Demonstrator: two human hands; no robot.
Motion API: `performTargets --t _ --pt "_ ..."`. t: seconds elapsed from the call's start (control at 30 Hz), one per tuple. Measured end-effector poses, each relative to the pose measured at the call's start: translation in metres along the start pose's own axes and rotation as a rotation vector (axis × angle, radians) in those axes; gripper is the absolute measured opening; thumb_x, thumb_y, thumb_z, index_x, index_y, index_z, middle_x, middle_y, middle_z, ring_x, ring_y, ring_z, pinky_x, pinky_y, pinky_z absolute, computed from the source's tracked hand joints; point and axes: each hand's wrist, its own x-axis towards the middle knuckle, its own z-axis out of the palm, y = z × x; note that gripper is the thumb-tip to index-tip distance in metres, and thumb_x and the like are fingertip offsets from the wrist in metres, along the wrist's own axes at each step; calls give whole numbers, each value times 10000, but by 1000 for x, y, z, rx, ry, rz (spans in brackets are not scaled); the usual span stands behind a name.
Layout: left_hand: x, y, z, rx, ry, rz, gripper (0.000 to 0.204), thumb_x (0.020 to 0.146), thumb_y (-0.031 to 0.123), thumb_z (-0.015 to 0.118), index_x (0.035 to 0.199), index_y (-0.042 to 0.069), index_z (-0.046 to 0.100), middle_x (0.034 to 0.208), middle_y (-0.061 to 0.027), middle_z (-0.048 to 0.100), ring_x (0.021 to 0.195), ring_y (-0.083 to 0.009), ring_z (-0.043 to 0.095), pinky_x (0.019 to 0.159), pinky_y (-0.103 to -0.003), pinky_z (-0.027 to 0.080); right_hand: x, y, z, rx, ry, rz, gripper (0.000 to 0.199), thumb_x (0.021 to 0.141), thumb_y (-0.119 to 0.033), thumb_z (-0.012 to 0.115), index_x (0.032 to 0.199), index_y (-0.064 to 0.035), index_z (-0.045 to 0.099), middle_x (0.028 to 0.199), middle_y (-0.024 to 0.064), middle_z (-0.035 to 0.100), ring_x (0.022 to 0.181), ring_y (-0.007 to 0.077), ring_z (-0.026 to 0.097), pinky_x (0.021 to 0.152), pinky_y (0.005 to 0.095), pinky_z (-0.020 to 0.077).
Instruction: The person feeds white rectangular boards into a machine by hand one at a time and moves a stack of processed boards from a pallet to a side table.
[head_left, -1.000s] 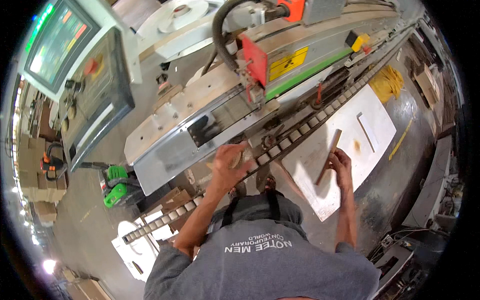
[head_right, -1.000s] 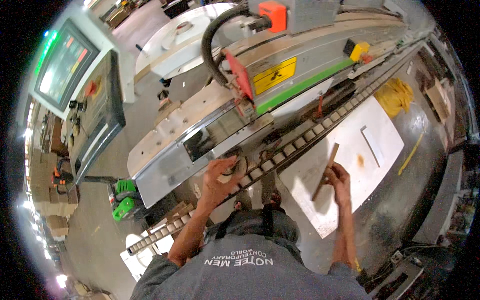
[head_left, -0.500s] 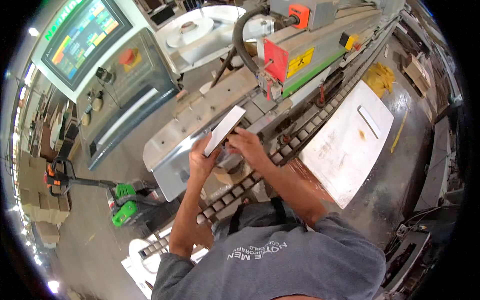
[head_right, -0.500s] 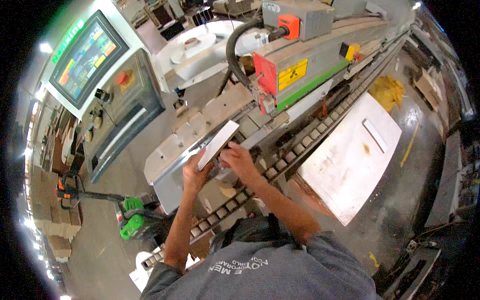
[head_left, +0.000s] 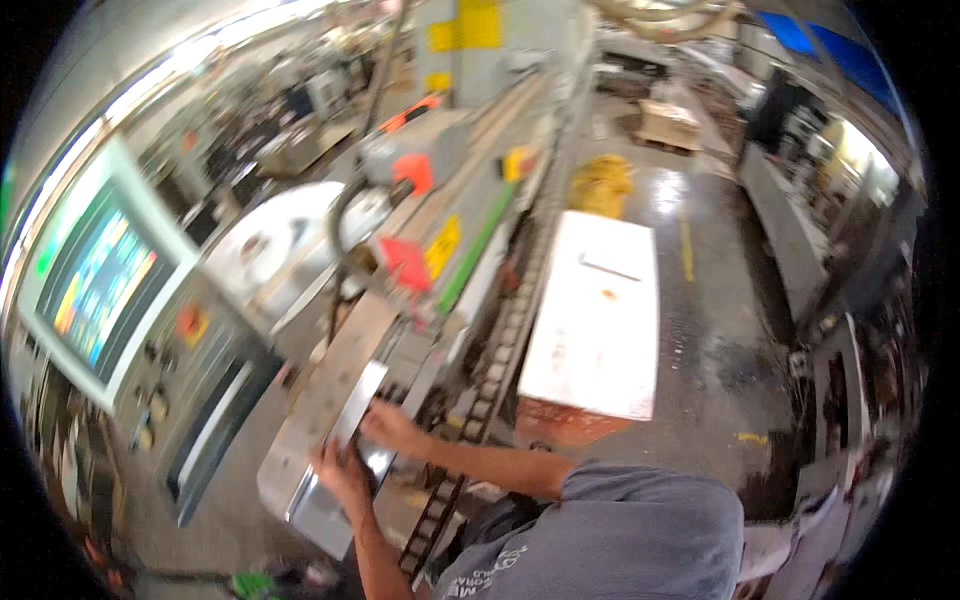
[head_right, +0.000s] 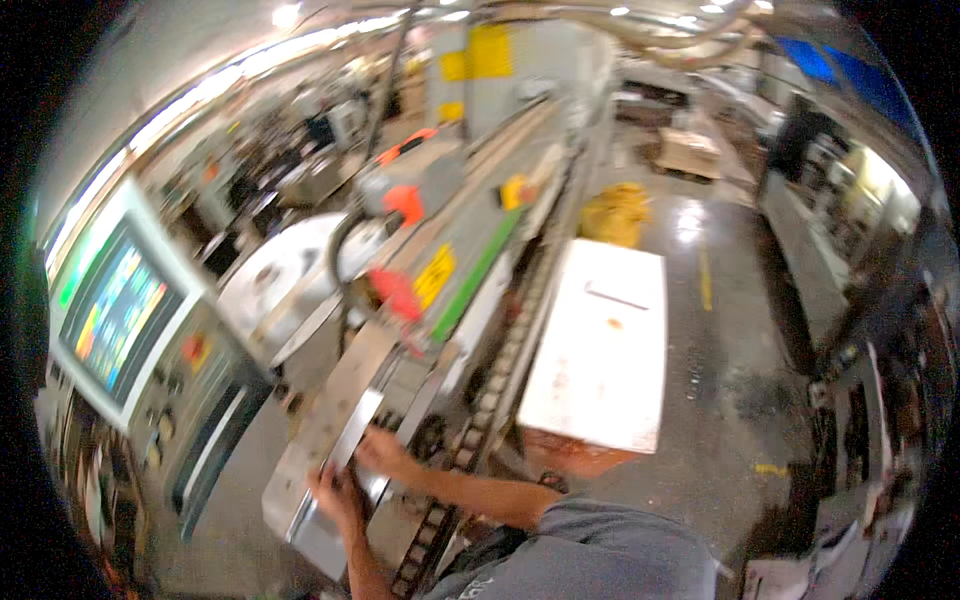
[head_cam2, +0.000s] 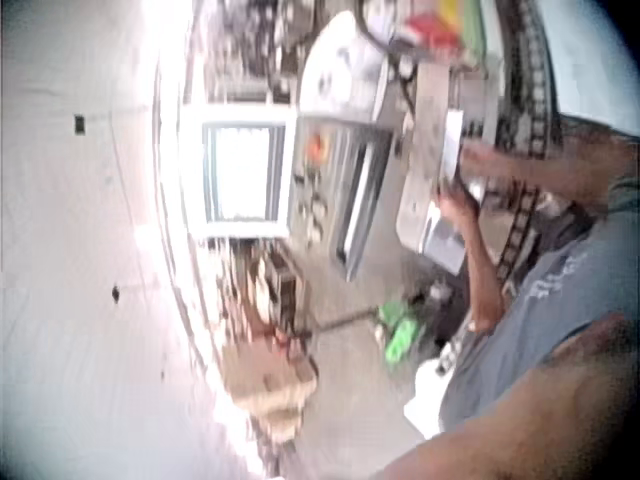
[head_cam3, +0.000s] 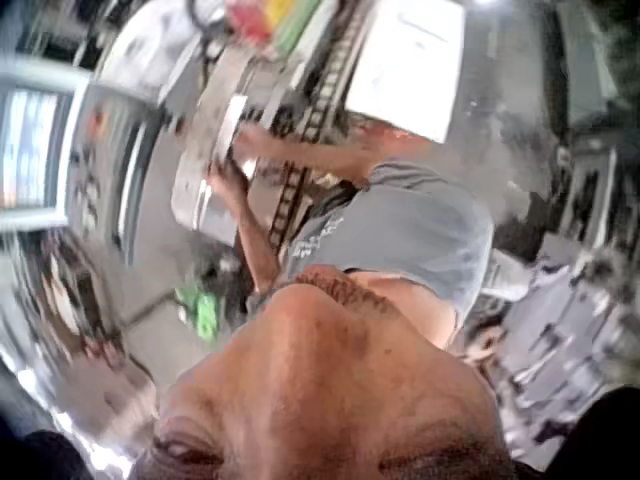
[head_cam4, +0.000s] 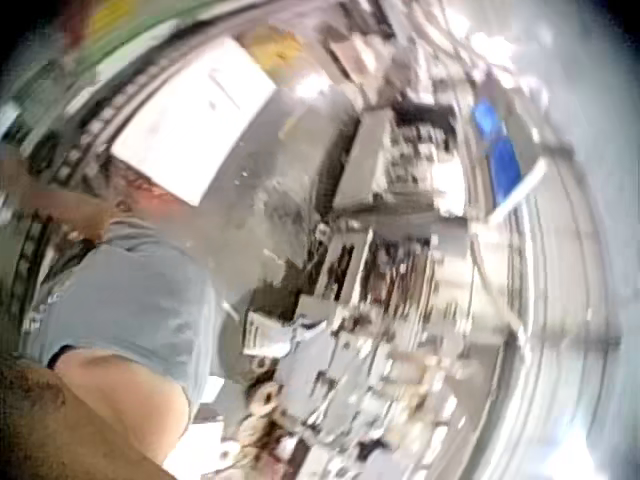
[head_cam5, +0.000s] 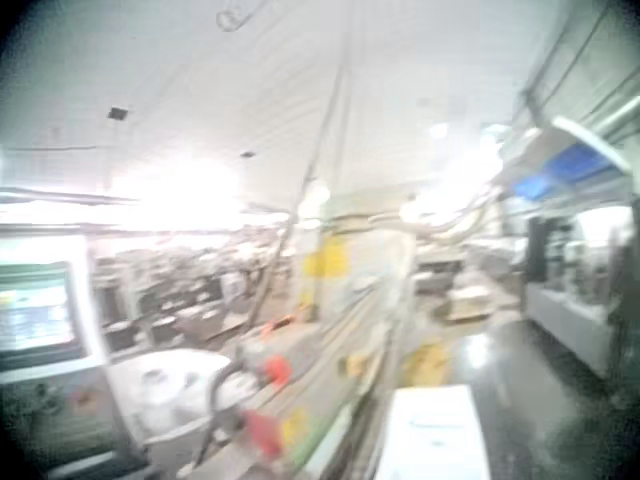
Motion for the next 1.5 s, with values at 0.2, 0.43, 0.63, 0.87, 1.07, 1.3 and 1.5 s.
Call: performTargets --t 0.2,0.43,0.63,0.87,1.07,1.3,1.5 --pt "1 -25 10 229 -17 197 354 680 25 807 1020 4 714 898 -150 582 816 -369 559 724 -479 456 3 -15 -7 5 37 217 335 932 -258 624 957 55 508 776 66 636 711 111 593 608 291 503" --pt "2 -12 -4 250 -17 99 330 693 64 795 1013 16 732 860 -170 606 778 -369 557 675 -475 440 13 -27 -13 -176 -196 205 409 922 -344 632 1004 50 557 715 128 624 665 152 603 567 313 510" --pt "5 -3 -11 265 93 232 313 727 117 824 1025 54 752 841 -121 616 770 -301 575 719 -403 481 23 -47 -14 -52 -209 433 267 856 -173 661 697 8 546 634 29 573 634 104 552 557 300 444" --pt "7 3 6 327 49 192 314 675 102 826 980 89 755 832 -97 587 815 -319 581 732 -439 470 19 -51 -23 324 -17 563 292 901 -53 665 802 -96 393 756 -7 532 767 105 545 653 278 465" --pt "24 39 47 304 -30 218 312 702 118 821 1003 101 739 858 -80 582 825 -304 565 747 -435 441 30 -45 -59 461 49 304 390 889 -78 674 763 -171 317 739 -73 390 706 26 389 646 218 393" --pt "37 58 110 227 -25 216 261 742 155 809 990 104 748 847 -88 579 826 -309 549 769 -436 430 57 -51 -111 370 117 334 379 893 -116 663 722 -124 325 687 -69 342 654 56 339 555 259 308" --pt "52 77 156 316 -52 233 254 744 180 811 975 91 760 847 -105 585 825 -319 557 759 -436 443 58 -37 -144 312 245 383 172 943 -82 657 1059 44 647 921 -14 603 786 50 549 722 229 462"
